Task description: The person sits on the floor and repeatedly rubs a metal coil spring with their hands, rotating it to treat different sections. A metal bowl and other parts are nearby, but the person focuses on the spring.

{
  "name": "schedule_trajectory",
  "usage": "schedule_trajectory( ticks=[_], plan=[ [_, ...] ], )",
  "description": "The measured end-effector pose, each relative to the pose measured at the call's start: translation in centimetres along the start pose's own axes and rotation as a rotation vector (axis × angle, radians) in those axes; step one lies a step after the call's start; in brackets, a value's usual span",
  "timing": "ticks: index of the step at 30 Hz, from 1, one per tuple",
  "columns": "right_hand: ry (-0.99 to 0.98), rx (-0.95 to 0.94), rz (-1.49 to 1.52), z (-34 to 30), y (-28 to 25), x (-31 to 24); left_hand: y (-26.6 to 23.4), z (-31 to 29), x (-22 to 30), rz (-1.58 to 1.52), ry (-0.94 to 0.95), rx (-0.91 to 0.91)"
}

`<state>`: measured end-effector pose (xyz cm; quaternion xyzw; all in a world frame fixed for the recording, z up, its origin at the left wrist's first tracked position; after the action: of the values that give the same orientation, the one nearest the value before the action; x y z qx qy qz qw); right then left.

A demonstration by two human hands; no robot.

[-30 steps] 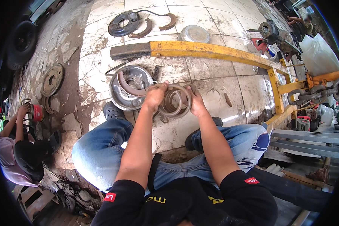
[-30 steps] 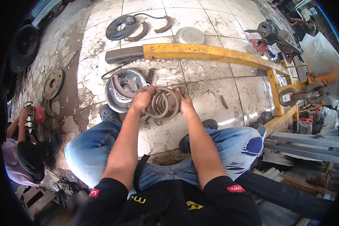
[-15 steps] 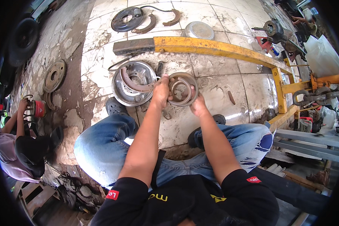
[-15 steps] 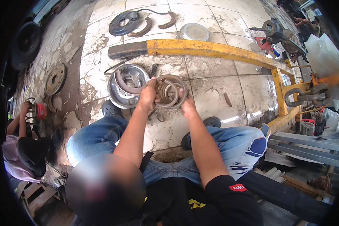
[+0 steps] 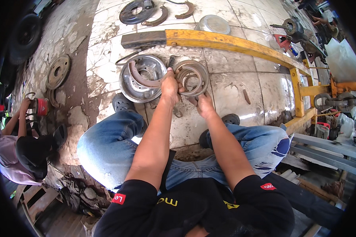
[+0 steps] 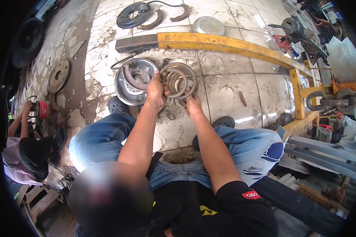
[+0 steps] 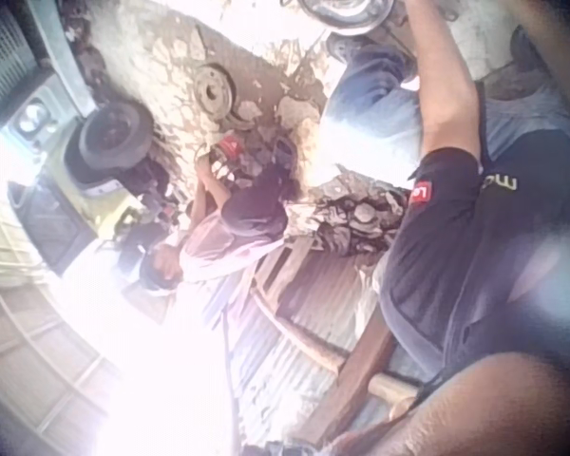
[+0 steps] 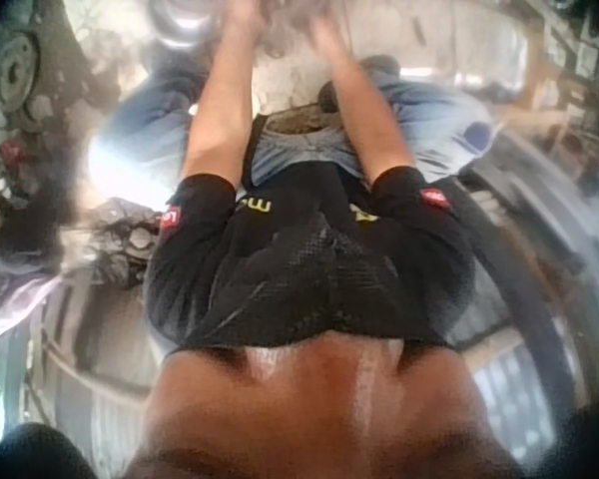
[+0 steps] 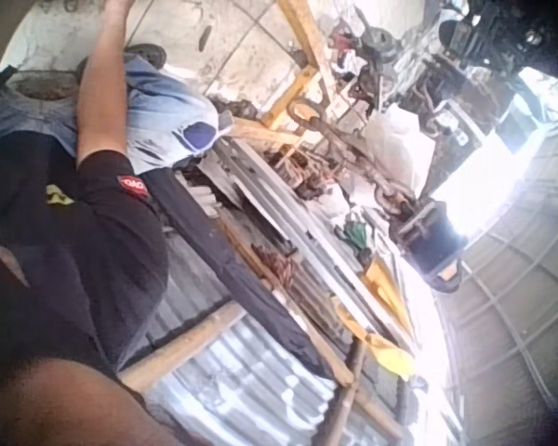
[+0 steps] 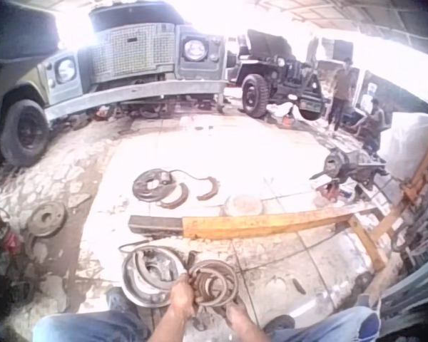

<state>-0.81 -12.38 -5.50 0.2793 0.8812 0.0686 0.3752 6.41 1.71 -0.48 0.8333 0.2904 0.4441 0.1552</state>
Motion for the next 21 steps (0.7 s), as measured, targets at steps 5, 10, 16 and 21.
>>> schedule_trajectory(
  ticks=[5, 10, 16, 21],
  plan=[
    [-0.039, -0.155, -0.174, 0.3, 0.5, -4.8, -0.4, -0.3, 1.5, 0.442, -0.028, -0.304],
    [0.162, -0.226, -0.339, -0.5, 0.8, -3.7, 1.4, -1.3, 2.1, 0.784, 0.098, -0.435],
    [-0.129, -0.006, -0.128, 0.9, -1.8, -1.5, -0.2, 0.5, 0.6, 0.333, 0.04, -0.065],
    [-0.019, -0.028, -0.186, 2.5, -2.6, -2.3, 0.6, -0.4, -0.2, 0.172, 0.002, -0.032]
  ],
)
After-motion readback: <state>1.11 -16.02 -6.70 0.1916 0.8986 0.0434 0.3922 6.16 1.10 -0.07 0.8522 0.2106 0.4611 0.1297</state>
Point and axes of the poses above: each hand's wrist, its own z-axis towards the middle knuckle, its own y-axis out of the palm, x = y × z, the point moved 8 cm from there along z, towards the middle knuckle, and after that the axes turned 13 degrees about y, right-handed, at the moved point
